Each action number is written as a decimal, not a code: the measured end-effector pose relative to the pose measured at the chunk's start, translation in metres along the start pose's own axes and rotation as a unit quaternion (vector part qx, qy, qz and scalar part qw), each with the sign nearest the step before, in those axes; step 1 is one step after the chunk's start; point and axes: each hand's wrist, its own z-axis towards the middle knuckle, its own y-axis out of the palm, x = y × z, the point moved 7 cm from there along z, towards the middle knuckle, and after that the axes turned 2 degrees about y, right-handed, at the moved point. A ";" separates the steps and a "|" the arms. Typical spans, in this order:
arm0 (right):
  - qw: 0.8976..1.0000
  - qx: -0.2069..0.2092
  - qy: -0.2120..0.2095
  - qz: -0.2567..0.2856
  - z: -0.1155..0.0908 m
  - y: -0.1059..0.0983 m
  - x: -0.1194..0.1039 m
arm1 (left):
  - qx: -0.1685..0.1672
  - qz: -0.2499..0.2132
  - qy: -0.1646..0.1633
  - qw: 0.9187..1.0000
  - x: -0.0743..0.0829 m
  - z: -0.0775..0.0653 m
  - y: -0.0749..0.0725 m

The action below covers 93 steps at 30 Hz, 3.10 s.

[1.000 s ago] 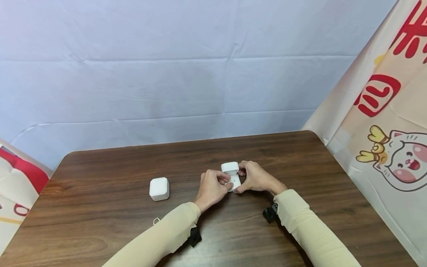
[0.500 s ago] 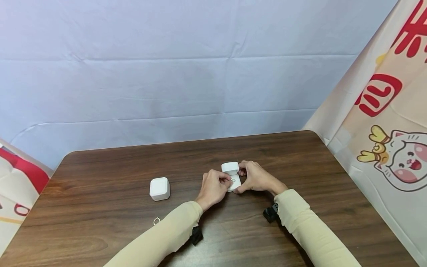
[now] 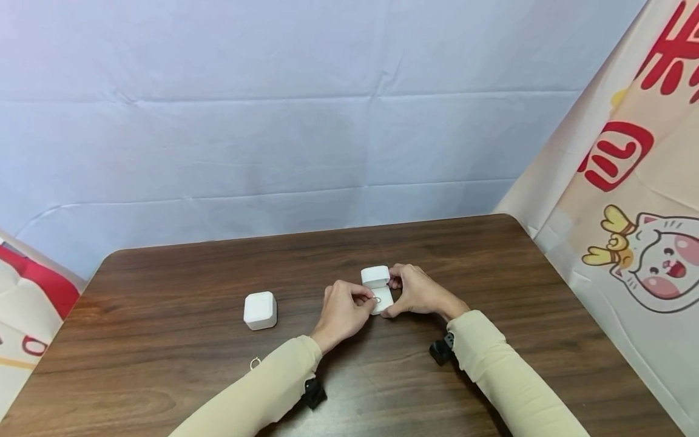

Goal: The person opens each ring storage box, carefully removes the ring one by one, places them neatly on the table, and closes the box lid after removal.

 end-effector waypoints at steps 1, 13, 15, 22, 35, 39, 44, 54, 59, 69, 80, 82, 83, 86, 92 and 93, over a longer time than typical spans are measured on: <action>1.000 0.001 0.001 0.000 0.000 0.000 0.000 | 0.000 -0.001 0.007 1.000 0.002 -0.002 -0.003; 1.000 0.013 -0.005 -0.006 -0.001 -0.004 0.001 | -0.042 0.008 0.025 0.999 0.019 -0.038 -0.021; 1.000 0.013 -0.001 -0.007 -0.001 -0.003 0.002 | -0.059 0.015 0.029 0.998 0.018 -0.043 -0.014; 1.000 0.007 0.004 0.001 0.000 -0.001 0.004 | -0.093 0.051 0.025 0.994 0.014 -0.051 0.005; 1.000 0.012 -0.004 -0.002 0.001 0.000 0.002 | -0.092 0.055 0.009 0.994 0.009 -0.049 0.012; 1.000 0.011 -0.004 -0.001 0.001 -0.001 0.001 | -0.093 0.060 -0.007 0.994 0.006 -0.047 0.011; 1.000 0.009 -0.002 -0.002 0.000 -0.001 0.001 | -0.086 0.053 -0.013 0.995 0.004 -0.044 0.007; 1.000 0.008 -0.012 0.003 0.001 -0.001 0.000 | -0.040 -0.097 -0.154 0.983 -0.018 -0.004 -0.030; 1.000 0.001 0.000 0.008 0.001 0.000 0.002 | -0.045 -0.219 -0.251 0.942 -0.041 0.017 -0.030; 1.000 0.000 -0.005 0.006 0.001 0.001 0.001 | -0.096 -0.246 -0.283 0.922 -0.047 0.035 -0.003; 1.000 -0.004 -0.005 0.002 0.001 0.001 0.001 | -0.102 -0.246 -0.275 0.924 -0.048 0.038 0.003; 1.000 -0.006 -0.002 -0.002 0.001 0.001 0.002 | -0.105 -0.239 -0.265 0.928 -0.048 0.038 0.003; 1.000 -0.008 0.000 -0.004 0.001 0.001 0.002 | -0.107 -0.234 -0.259 0.931 -0.047 0.037 0.003; 1.000 -0.014 0.002 -0.005 0.000 0.002 0.003 | -0.112 -0.211 -0.231 0.943 -0.045 0.036 0.001; 1.000 -0.019 -0.005 -0.014 0.000 0.002 0.002 | -0.108 -0.158 -0.174 0.966 -0.040 0.034 0.000; 1.000 -0.021 -0.008 -0.016 0.000 0.002 0.001 | -0.108 -0.148 -0.162 0.970 -0.039 0.033 -0.001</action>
